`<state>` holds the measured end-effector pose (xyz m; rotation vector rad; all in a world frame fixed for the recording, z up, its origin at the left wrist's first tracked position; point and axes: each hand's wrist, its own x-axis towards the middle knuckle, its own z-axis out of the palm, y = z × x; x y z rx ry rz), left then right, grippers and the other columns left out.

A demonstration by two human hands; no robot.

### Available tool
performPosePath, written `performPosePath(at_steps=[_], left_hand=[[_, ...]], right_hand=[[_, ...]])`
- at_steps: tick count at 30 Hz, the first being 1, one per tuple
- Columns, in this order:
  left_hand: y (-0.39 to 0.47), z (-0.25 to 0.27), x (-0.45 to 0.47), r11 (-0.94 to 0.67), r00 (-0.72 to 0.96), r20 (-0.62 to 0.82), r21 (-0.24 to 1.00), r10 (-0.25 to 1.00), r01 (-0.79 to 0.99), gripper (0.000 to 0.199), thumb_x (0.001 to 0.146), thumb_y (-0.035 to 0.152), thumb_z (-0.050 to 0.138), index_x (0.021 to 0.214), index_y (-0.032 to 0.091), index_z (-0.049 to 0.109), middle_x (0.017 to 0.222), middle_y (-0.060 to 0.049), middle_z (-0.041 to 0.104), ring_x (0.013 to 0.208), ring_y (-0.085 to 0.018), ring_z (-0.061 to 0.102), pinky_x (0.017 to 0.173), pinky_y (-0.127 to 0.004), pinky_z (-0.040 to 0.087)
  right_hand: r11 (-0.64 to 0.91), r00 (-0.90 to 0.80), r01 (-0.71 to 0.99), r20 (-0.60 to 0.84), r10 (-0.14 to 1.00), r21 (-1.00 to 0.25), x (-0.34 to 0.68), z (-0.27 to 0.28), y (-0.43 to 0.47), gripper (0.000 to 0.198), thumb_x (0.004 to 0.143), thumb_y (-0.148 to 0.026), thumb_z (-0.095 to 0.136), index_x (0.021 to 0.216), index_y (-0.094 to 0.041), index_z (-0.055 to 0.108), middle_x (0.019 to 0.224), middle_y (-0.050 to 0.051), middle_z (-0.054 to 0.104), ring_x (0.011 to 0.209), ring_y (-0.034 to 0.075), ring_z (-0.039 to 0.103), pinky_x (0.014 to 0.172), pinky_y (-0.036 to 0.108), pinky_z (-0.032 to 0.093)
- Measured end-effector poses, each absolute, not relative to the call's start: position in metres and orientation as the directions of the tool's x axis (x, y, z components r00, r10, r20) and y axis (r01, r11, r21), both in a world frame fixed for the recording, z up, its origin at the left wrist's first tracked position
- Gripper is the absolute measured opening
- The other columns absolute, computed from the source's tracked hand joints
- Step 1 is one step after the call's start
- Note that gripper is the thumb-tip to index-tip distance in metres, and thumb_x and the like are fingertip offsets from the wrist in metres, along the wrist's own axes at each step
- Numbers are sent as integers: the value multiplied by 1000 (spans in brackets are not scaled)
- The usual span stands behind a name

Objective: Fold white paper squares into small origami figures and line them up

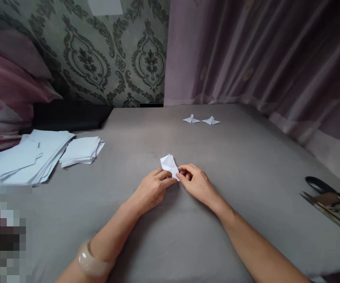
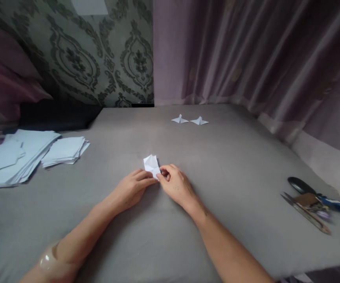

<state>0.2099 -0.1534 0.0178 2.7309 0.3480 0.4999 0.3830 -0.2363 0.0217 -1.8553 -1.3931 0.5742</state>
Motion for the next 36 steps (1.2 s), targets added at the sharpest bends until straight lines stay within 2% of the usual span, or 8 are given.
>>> performPosePath(at_steps=[5, 7, 10, 14, 18, 22, 26, 36], left_hand=[[-153, 21, 208, -862, 809, 376, 418, 452, 288, 23, 85, 8, 39, 88, 19, 59, 87, -6, 62, 79, -16, 58, 72, -28, 49], [-152, 23, 207, -834, 687, 488, 426, 539, 351, 18, 82, 9, 45, 93, 19, 55, 93, -7, 59, 87, -18, 57, 78, -31, 49], [-152, 27, 204, -812, 506, 644, 363, 574, 458, 41, 76, 11, 55, 116, 16, 47, 114, -15, 51, 109, -26, 48, 92, -42, 42], [-153, 30, 199, -872, 666, 595, 129, 450, 473, 42, 79, 6, 52, 117, 24, 52, 122, -11, 53, 115, -28, 43, 96, -46, 32], [-154, 29, 200, -937, 834, 440, 54, 332, 345, 23, 87, 8, 47, 96, 24, 61, 106, -4, 65, 105, -24, 50, 92, -43, 28], [-156, 29, 203, -942, 880, 336, 132, 335, 308, 18, 87, 9, 48, 89, 21, 61, 94, -3, 69, 99, -22, 54, 92, -43, 28], [-160, 31, 206, -921, 853, 352, 202, 386, 334, 14, 91, 27, 50, 85, 21, 63, 91, -3, 69, 93, -21, 57, 93, -44, 28], [-164, 21, 218, -735, 680, 293, 383, 672, 560, 22, 89, 32, 52, 77, 21, 66, 86, -3, 67, 87, -20, 57, 86, -42, 28]], right_hand=[[-100, 257, 706, 122, 959, -701, 376, 23, -237, 8, 80, -26, 61, 85, -21, 63, 79, -1, 61, 65, 11, 54, 62, 23, 42], [-57, 217, 734, 155, 964, -677, 374, 25, -238, 5, 83, -23, 58, 82, -21, 63, 79, -1, 61, 65, 11, 54, 62, 23, 42], [27, 171, 818, 287, 943, -575, 372, 30, -241, 14, 89, -18, 50, 86, -21, 63, 88, 2, 61, 70, 12, 56, 66, 23, 42], [89, 57, 949, 443, 895, -302, 373, 35, -241, 25, 93, -13, 40, 94, -20, 64, 92, 6, 61, 82, 16, 56, 76, 27, 42], [107, -45, 981, 342, 939, -164, 374, 35, -243, 26, 91, -9, 40, 94, -20, 63, 93, 6, 59, 80, 17, 54, 74, 29, 42], [67, -27, 979, 206, 978, -192, 377, 34, -251, 23, 92, -12, 43, 94, -22, 63, 94, 4, 59, 78, 16, 56, 67, 27, 41], [-25, 70, 953, 140, 988, -302, 381, 34, -256, 18, 94, -24, 46, 97, -24, 64, 97, 3, 59, 75, 14, 58, 62, 26, 39], [-216, 274, 822, 33, 961, -527, 382, 33, -248, 17, 92, -29, 49, 86, -23, 64, 91, 1, 61, 71, 12, 58, 66, 24, 41]])
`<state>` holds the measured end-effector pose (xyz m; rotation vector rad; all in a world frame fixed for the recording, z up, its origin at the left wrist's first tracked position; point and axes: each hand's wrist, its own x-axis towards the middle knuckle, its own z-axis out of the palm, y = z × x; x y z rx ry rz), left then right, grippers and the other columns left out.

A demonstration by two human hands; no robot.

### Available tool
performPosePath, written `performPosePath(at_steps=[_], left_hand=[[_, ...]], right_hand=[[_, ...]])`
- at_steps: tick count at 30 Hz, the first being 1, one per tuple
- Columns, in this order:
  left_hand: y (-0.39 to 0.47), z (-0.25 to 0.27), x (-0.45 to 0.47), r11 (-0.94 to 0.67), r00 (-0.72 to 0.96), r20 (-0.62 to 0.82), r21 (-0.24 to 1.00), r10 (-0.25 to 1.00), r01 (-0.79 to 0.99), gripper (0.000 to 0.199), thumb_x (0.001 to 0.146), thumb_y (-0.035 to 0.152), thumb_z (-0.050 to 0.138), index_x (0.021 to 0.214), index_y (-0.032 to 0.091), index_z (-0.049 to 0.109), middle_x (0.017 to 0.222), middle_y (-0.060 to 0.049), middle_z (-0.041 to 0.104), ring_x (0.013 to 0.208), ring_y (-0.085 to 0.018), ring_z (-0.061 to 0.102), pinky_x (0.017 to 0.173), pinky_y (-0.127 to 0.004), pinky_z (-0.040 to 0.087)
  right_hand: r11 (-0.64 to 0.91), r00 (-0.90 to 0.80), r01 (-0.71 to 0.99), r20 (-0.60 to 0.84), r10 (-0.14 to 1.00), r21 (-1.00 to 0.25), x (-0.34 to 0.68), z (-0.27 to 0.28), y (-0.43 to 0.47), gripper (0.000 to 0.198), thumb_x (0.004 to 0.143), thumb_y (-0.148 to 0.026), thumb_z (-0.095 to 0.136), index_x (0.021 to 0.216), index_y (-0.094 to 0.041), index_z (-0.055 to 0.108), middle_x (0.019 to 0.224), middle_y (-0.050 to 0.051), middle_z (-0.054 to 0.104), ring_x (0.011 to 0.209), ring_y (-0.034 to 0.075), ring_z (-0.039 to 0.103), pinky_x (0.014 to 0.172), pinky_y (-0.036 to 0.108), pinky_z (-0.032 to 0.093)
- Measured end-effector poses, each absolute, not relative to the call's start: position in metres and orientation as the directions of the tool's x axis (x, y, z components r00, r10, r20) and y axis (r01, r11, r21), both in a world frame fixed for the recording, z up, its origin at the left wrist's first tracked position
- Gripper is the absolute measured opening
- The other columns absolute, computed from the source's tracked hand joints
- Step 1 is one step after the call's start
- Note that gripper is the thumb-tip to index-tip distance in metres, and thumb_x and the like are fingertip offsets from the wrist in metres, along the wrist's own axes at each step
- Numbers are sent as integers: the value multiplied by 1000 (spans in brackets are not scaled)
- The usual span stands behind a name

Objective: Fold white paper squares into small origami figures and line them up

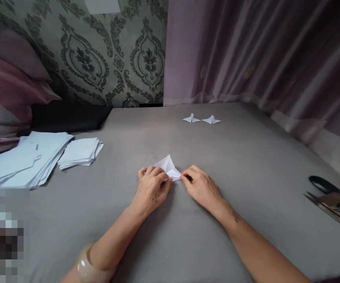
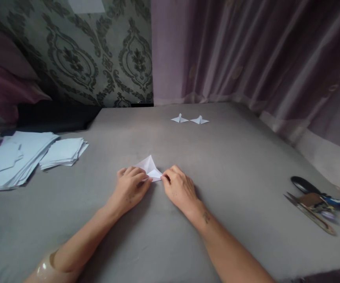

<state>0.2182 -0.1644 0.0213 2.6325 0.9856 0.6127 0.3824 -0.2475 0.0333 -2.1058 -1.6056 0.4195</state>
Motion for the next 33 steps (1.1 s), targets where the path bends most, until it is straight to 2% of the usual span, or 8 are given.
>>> performPosePath(at_steps=[10, 14, 19, 24, 26, 28, 31, 33], left_hand=[[-164, 23, 230, -646, 628, 182, 357, 756, 675, 21, 83, 34, 58, 70, 19, 63, 83, -4, 66, 87, -24, 55, 85, -43, 29], [-163, 22, 230, -650, 633, 178, 341, 754, 679, 20, 83, 35, 58, 71, 19, 62, 84, -5, 66, 87, -24, 54, 85, -42, 29], [-163, 21, 231, -648, 634, 171, 350, 754, 676, 21, 84, 35, 57, 72, 19, 62, 85, -5, 65, 87, -23, 54, 84, -42, 29], [-156, 22, 220, -644, 672, 132, 467, 728, 606, 21, 81, 42, 62, 81, 21, 63, 87, -3, 66, 89, -23, 54, 85, -43, 28], [-151, 25, 213, -660, 719, 117, 517, 685, 545, 18, 81, 38, 63, 87, 22, 63, 90, -3, 67, 91, -23, 55, 87, -43, 28], [-146, 29, 206, -692, 769, 113, 531, 629, 489, 8, 83, 27, 58, 89, 22, 63, 94, -4, 67, 95, -22, 55, 89, -42, 28], [-141, 32, 200, -746, 821, 125, 509, 558, 429, 20, 81, 10, 50, 89, 23, 63, 98, -3, 68, 100, -22, 54, 92, -42, 26], [-137, 33, 198, -782, 832, 162, 472, 530, 406, 21, 80, 9, 50, 87, 24, 63, 96, -1, 69, 99, -21, 54, 93, -42, 25]], right_hand=[[-190, 260, 804, 46, 964, -564, 391, 33, -247, 10, 85, -17, 52, 82, -20, 61, 85, 1, 60, 67, 12, 55, 66, 24, 41], [-152, 281, 793, 132, 951, -590, 393, 33, -247, 17, 83, -8, 48, 85, -19, 61, 86, 3, 61, 73, 13, 57, 70, 25, 43], [78, 71, 786, 216, 974, -614, 381, 35, -251, 28, 85, -1, 43, 92, -19, 63, 92, 4, 64, 90, 16, 58, 82, 26, 45], [89, 15, 834, 185, 983, -545, 374, 38, -256, 28, 86, -1, 42, 86, -19, 63, 94, 6, 64, 95, 18, 56, 86, 31, 48], [91, 8, 846, 182, 983, -525, 373, 40, -257, 30, 84, 1, 41, 87, -19, 64, 96, 7, 63, 95, 19, 56, 86, 32, 48], [98, -4, 855, 182, 983, -510, 373, 40, -258, 33, 84, 2, 41, 91, -19, 65, 99, 7, 62, 94, 18, 55, 85, 32, 49], [103, -19, 865, 174, 985, -491, 372, 40, -258, 36, 84, 2, 40, 97, -19, 65, 101, 7, 61, 94, 19, 54, 85, 33, 50], [101, -23, 871, 165, 986, -481, 372, 41, -259, 37, 84, 2, 39, 101, -19, 65, 101, 7, 60, 94, 19, 54, 85, 33, 50]])
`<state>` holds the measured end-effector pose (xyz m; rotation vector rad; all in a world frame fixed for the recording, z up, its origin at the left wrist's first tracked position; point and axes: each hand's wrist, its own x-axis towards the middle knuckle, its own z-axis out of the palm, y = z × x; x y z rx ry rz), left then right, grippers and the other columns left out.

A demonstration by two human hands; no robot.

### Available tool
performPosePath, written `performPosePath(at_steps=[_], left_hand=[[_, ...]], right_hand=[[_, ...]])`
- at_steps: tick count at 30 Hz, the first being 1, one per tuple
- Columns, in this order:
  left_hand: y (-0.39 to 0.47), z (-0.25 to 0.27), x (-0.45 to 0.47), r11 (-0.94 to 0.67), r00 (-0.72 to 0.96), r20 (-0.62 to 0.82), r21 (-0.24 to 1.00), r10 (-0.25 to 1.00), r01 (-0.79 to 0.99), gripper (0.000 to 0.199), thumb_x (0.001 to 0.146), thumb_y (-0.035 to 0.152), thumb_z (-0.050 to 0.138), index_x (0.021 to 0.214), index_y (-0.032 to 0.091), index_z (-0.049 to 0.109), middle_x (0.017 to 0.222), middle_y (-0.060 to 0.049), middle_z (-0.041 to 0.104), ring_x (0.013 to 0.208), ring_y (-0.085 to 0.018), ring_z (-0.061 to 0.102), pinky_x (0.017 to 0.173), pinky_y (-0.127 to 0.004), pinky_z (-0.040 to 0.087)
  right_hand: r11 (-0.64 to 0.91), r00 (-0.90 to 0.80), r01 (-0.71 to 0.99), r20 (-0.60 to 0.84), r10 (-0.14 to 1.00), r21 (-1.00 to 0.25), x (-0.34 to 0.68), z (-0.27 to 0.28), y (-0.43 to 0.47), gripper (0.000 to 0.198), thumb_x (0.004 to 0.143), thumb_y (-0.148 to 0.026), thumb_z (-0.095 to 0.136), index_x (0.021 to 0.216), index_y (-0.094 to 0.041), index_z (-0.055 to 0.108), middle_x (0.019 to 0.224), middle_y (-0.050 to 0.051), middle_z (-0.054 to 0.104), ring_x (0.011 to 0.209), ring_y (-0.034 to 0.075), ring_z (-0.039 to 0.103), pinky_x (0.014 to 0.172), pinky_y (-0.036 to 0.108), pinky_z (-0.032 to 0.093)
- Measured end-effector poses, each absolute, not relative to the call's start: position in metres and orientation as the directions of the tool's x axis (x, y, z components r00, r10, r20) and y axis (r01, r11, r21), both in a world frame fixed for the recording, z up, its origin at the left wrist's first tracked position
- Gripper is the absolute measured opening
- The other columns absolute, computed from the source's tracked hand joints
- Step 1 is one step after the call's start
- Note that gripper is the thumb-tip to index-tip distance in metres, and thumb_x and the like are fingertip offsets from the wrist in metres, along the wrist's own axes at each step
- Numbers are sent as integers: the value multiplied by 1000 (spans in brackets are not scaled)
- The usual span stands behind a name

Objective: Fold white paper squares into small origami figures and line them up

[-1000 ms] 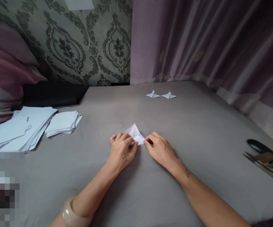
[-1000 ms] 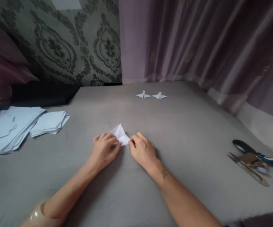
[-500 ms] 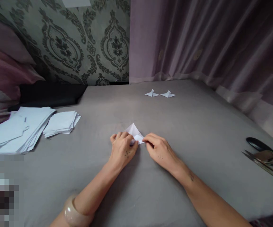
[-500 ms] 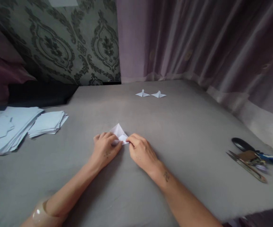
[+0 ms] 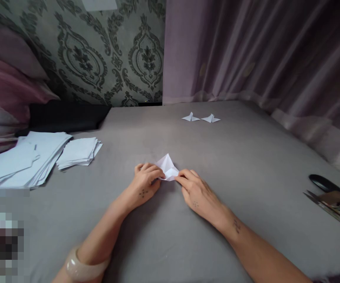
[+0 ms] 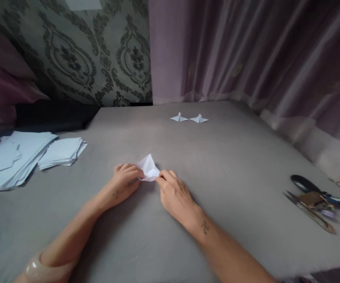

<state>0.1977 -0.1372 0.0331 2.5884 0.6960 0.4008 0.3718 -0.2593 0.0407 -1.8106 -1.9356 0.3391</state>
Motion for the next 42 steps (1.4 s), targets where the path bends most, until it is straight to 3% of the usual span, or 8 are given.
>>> performPosePath(at_steps=[5, 11, 16, 19, 24, 29, 33, 42], left_hand=[[-131, 33, 193, -850, 839, 252, 367, 482, 378, 12, 88, 22, 52, 88, 24, 63, 94, -2, 69, 95, -20, 53, 93, -40, 26], [-136, 26, 198, -907, 834, 369, 256, 411, 334, 29, 92, 14, 43, 97, 29, 66, 118, -5, 59, 108, -23, 46, 94, -42, 29], [-145, 23, 206, -829, 668, 498, 247, 552, 501, 48, 88, 27, 56, 133, 26, 42, 133, -14, 41, 120, -29, 40, 99, -46, 32], [-147, 20, 208, -761, 539, 554, 331, 635, 558, 52, 83, 37, 63, 126, 17, 42, 119, -16, 49, 111, -28, 48, 93, -43, 41], [-148, 13, 209, -804, 706, 391, 358, 591, 474, 14, 91, 31, 52, 91, 18, 56, 93, -6, 63, 86, -19, 59, 77, -34, 47], [-153, 13, 212, -859, 811, 326, 352, 485, 372, 22, 96, 26, 42, 97, 18, 63, 99, -7, 66, 87, -18, 60, 78, -32, 47], [-152, 15, 210, -889, 860, 309, 351, 406, 294, 26, 96, 21, 39, 103, 19, 64, 100, -8, 66, 87, -18, 57, 77, -31, 48], [-152, 17, 209, -928, 926, 225, 292, 303, 233, 29, 96, 16, 37, 110, 18, 63, 107, -9, 64, 94, -20, 56, 79, -33, 45]], right_hand=[[105, -32, 874, 160, 987, -474, 372, 42, -262, 39, 86, 0, 38, 107, -20, 64, 98, 7, 59, 94, 19, 53, 84, 32, 50], [96, -37, 881, 136, 990, -463, 372, 42, -262, 38, 85, 0, 39, 107, -19, 63, 101, 8, 58, 97, 20, 52, 87, 33, 49], [99, -51, 885, 118, 992, -455, 372, 44, -263, 38, 85, 0, 38, 107, -19, 63, 104, 8, 57, 99, 19, 51, 90, 33, 48], [105, -61, 885, 110, 992, -454, 372, 45, -263, 40, 85, 0, 37, 109, -19, 62, 104, 8, 57, 98, 19, 50, 89, 32, 48], [112, -77, 887, 94, 993, -448, 375, 47, -263, 39, 82, 1, 38, 104, -19, 62, 104, 8, 56, 99, 19, 49, 88, 32, 47], [98, -76, 888, 66, 995, -450, 376, 50, -264, 32, 80, 1, 39, 86, -19, 63, 96, 6, 54, 91, 18, 50, 80, 30, 48], [103, -79, 859, 69, 995, -501, 379, 52, -264, 35, 80, 1, 40, 92, -20, 65, 97, 6, 55, 94, 18, 51, 82, 30, 47], [15, -12, 632, 9, 1000, -775, 404, 47, -256, 37, 78, -4, 42, 88, -23, 73, 105, 2, 67, 90, 14, 62, 83, 27, 47]])
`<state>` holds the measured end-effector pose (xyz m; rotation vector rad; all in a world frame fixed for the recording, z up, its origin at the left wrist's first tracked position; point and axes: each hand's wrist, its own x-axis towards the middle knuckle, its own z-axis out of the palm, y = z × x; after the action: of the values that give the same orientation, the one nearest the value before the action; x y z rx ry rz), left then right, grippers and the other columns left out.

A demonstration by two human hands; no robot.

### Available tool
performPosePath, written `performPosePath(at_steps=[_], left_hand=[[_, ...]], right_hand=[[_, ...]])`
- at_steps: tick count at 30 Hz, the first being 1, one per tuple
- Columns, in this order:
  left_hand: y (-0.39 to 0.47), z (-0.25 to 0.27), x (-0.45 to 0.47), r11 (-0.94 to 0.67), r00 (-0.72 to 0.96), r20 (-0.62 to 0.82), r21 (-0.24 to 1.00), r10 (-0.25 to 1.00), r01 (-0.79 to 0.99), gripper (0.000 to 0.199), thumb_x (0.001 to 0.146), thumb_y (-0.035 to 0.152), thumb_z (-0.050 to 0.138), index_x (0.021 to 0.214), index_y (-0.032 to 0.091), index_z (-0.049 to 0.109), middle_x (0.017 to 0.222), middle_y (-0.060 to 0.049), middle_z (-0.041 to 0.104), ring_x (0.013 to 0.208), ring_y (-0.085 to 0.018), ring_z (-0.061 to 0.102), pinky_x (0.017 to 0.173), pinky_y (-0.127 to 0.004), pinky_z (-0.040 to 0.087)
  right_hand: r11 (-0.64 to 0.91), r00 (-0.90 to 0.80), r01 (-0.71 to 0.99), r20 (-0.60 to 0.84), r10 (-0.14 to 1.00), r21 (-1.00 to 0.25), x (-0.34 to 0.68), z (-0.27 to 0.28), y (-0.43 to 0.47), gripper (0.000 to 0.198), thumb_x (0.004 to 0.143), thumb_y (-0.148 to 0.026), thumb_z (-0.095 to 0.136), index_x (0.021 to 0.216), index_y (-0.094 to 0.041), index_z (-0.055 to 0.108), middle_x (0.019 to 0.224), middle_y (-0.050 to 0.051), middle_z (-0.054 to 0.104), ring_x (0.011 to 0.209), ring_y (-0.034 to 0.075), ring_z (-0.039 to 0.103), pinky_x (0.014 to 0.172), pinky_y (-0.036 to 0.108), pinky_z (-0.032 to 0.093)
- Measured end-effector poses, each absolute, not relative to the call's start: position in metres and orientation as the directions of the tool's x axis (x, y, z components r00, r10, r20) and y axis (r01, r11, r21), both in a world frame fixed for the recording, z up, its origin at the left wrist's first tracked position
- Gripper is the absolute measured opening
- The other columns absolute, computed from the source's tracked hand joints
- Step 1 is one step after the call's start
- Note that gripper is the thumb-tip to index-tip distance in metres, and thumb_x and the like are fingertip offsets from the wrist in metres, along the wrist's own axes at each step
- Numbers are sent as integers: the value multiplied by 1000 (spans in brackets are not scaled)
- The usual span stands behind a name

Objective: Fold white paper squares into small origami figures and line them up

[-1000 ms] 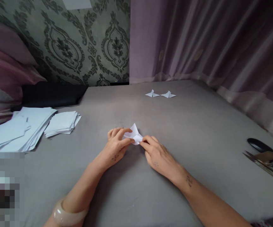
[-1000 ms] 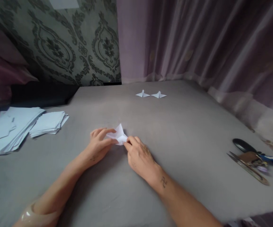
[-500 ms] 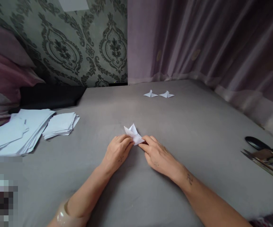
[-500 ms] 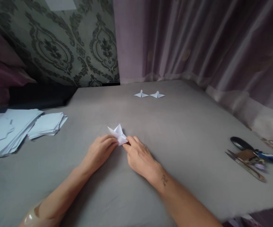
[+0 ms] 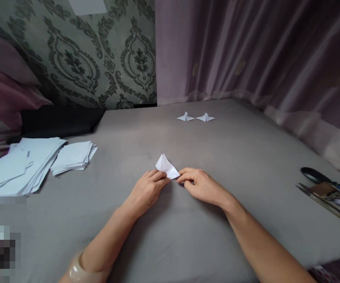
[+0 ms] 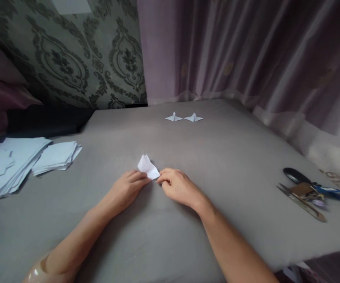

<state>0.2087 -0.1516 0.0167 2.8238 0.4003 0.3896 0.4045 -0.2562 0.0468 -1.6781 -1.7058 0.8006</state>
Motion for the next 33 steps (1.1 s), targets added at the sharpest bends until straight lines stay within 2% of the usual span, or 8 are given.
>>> performPosePath(at_steps=[4, 7, 14, 24, 27, 29, 31, 33], left_hand=[[-151, 17, 210, -922, 937, 202, 323, 286, 212, 33, 94, 11, 35, 113, 18, 62, 110, -9, 62, 97, -19, 54, 85, -33, 45], [-151, 17, 210, -923, 941, 191, 322, 280, 209, 38, 92, 9, 35, 118, 21, 61, 110, -9, 61, 96, -20, 53, 86, -34, 46], [-152, 19, 213, -914, 934, 171, 320, 313, 248, 50, 86, 3, 35, 123, 27, 59, 110, -10, 56, 94, -21, 50, 84, -36, 45], [-156, 17, 218, -917, 931, 127, 260, 342, 301, 55, 86, 5, 38, 130, 35, 51, 110, -9, 52, 93, -23, 47, 80, -37, 41], [-157, 20, 215, -936, 940, 158, 236, 301, 260, 49, 86, 6, 40, 127, 30, 54, 111, -9, 54, 96, -23, 50, 78, -35, 41], [-157, 23, 213, -943, 937, 206, 236, 283, 233, 39, 86, 7, 41, 116, 24, 59, 106, -8, 58, 93, -22, 52, 76, -34, 41], [-157, 26, 212, -931, 890, 312, 257, 332, 258, 26, 85, 9, 44, 103, 20, 60, 99, -8, 60, 89, -20, 53, 77, -34, 41], [-156, 29, 210, -891, 765, 460, 292, 451, 349, 21, 82, 10, 49, 100, 18, 56, 99, -9, 58, 92, -21, 52, 82, -35, 42]], right_hand=[[-172, 144, 542, -110, 983, -823, 411, 37, -252, 31, 78, -11, 44, 84, -20, 73, 83, 2, 71, 76, 15, 64, 71, 26, 49], [-239, 214, 481, -152, 965, -843, 412, 30, -248, 27, 76, -12, 45, 82, -19, 70, 75, 2, 71, 68, 13, 64, 63, 23, 49], [-263, 270, 413, -159, 950, -872, 410, 27, -243, 21, 74, -11, 47, 81, -18, 65, 76, 3, 72, 65, 12, 64, 59, 21, 48], [-241, 317, 540, -71, 946, -806, 401, 30, -242, 14, 76, -18, 52, 83, -19, 64, 73, 1, 68, 63, 12, 60, 59, 22, 44], [-221, 372, 611, 29, 928, -760, 393, 26, -240, 13, 77, -27, 60, 88, -20, 63, 81, 1, 67, 63, 11, 57, 63, 23, 44], [-195, 363, 661, 82, 928, -724, 388, 25, -240, 14, 77, -29, 63, 89, -21, 62, 84, 0, 66, 64, 11, 56, 63, 23, 43], [-144, 311, 701, 117, 943, -699, 384, 25, -241, 8, 80, -25, 61, 87, -21, 62, 84, -1, 65, 66, 11, 56, 64, 22, 42], [-76, 240, 736, 154, 958, -673, 382, 27, -243, 7, 84, -19, 56, 84, -22, 63, 85, -1, 64, 68, 10, 56, 64, 21, 42]])
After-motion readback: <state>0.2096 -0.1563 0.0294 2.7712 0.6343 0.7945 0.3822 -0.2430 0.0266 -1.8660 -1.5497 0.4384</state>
